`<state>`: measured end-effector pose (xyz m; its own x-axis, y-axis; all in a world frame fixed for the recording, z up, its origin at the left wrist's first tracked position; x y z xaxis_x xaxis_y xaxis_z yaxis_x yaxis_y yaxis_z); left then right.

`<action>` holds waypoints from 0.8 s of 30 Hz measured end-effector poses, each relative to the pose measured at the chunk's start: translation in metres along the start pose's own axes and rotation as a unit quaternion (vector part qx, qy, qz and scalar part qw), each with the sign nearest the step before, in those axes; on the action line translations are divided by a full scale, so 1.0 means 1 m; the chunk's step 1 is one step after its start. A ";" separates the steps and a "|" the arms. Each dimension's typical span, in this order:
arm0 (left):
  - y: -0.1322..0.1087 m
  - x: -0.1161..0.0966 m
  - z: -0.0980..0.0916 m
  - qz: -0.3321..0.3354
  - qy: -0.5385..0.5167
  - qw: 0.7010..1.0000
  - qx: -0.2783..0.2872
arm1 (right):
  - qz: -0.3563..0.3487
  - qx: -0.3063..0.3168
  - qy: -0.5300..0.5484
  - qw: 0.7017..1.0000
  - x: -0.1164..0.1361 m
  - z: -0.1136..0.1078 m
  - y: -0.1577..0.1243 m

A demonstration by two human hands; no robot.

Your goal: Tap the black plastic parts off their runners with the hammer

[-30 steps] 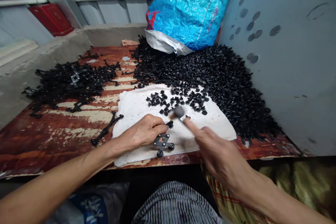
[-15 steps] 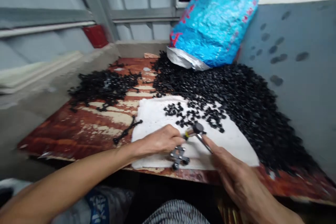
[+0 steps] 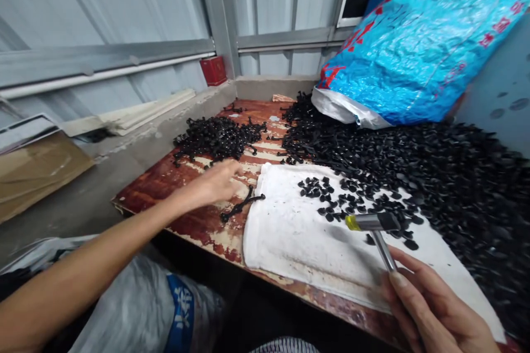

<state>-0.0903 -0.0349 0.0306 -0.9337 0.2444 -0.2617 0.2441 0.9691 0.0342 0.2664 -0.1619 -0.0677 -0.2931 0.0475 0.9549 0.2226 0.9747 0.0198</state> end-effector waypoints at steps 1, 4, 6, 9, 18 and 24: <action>-0.008 -0.005 0.015 0.030 0.004 0.998 0.054 | 0.026 0.003 0.009 1.000 0.000 0.000 0.000; -0.021 -0.015 0.047 0.067 0.042 0.993 0.086 | 0.101 0.041 0.025 0.994 0.001 -0.002 -0.002; -0.021 -0.014 0.054 0.068 0.067 0.994 0.053 | 0.125 0.054 0.037 0.990 0.005 -0.001 -0.004; -0.011 -0.007 0.047 0.054 0.045 0.998 0.005 | 0.142 0.034 0.075 0.986 0.015 0.002 -0.007; -0.001 -0.085 0.023 0.013 -0.445 0.869 0.219 | 0.133 0.103 0.157 0.973 0.056 0.019 0.013; -0.004 -0.127 0.048 0.006 -0.533 0.784 0.318 | 0.092 0.162 0.134 0.973 0.063 0.034 0.030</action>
<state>0.0398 -0.0709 0.0171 -0.2631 -0.2412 -0.9341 0.6481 0.6731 -0.3563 0.2225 -0.1222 -0.0171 -0.0126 0.2114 0.9773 -0.0695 0.9749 -0.2118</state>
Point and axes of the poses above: each hand's wrist, its own y-axis towards the middle knuckle, its own z-axis out of the palm, x = y × z, the point moved 1 cm from there along y, towards the middle knuckle, and after that the axes turned 2 degrees about z, right-handed, at the moved point
